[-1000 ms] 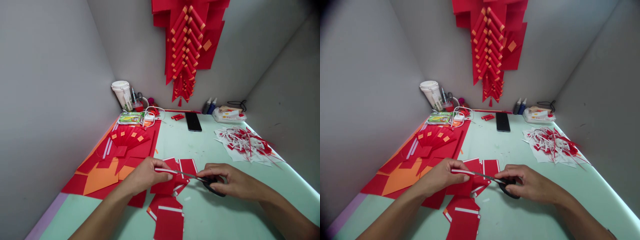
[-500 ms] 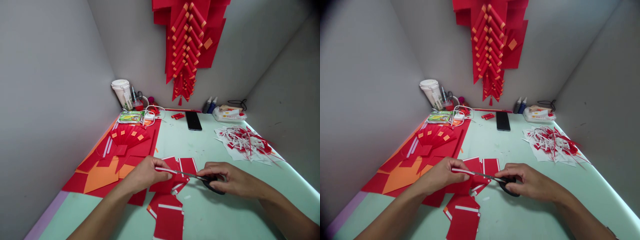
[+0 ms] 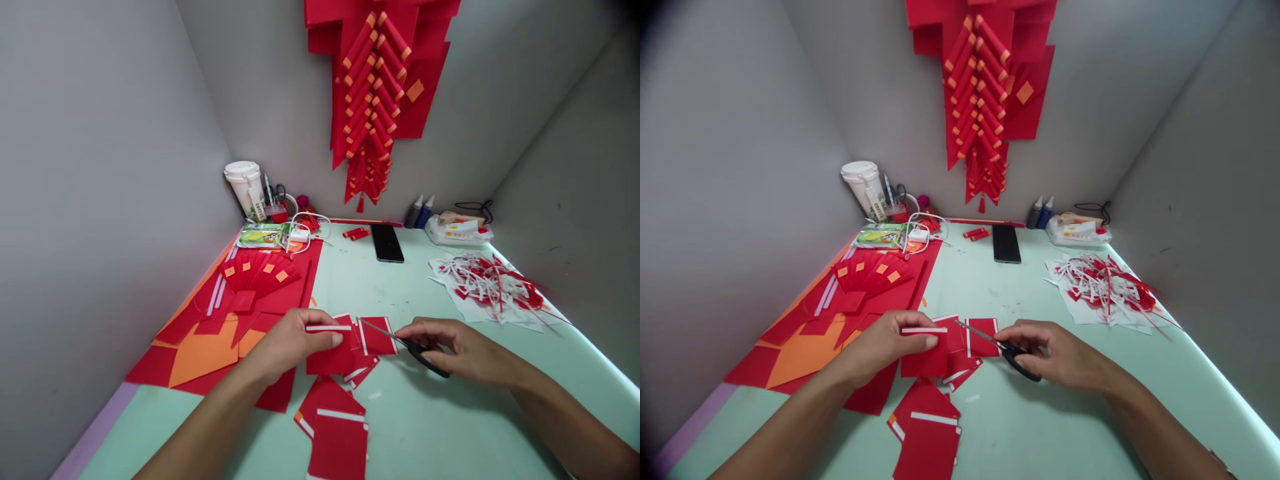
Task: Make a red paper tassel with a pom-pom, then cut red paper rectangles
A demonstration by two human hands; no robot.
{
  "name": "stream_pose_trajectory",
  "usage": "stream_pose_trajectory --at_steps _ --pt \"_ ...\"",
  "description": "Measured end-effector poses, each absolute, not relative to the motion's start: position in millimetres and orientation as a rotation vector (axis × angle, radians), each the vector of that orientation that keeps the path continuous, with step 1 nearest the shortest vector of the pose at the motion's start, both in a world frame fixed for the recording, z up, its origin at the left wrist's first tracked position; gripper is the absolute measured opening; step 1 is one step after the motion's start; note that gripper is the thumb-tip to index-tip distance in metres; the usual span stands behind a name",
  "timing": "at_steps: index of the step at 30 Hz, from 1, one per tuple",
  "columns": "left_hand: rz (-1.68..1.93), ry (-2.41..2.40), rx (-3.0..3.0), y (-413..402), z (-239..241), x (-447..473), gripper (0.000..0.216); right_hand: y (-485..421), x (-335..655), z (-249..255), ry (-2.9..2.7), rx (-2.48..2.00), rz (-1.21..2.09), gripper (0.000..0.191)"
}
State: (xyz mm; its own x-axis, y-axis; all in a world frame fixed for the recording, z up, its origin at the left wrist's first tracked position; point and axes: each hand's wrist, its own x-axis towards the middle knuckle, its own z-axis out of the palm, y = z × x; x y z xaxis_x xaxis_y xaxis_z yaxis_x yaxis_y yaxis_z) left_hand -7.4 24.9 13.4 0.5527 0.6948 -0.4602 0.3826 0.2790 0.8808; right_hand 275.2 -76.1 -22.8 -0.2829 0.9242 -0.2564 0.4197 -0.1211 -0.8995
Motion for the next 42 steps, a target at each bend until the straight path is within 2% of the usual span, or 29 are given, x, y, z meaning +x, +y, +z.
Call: stream_pose_trajectory --at_steps 13,22,26,32,37,42 --pt "0.603 0.919 0.924 31 9 -8 0.024 -76 274 -26 -1.657 -1.489 1.437 0.038" --pt "0.812 0.932 0.915 31 -2 -2 0.027 -78 263 -18 -1.802 -1.462 1.396 0.041" --pt "0.827 0.970 0.904 29 -2 1 0.032 -78 259 -19 -1.765 -1.472 1.377 0.043" --pt "0.816 0.919 0.798 28 0 3 0.023 -77 259 -26 -1.709 -1.511 1.309 0.044" --pt "0.804 0.969 0.701 24 -2 4 0.033 -77 256 -24 -1.624 -1.499 1.305 0.046" --pt "0.785 0.944 0.723 21 -6 4 0.030 -77 255 -24 -1.590 -1.481 1.308 0.047"
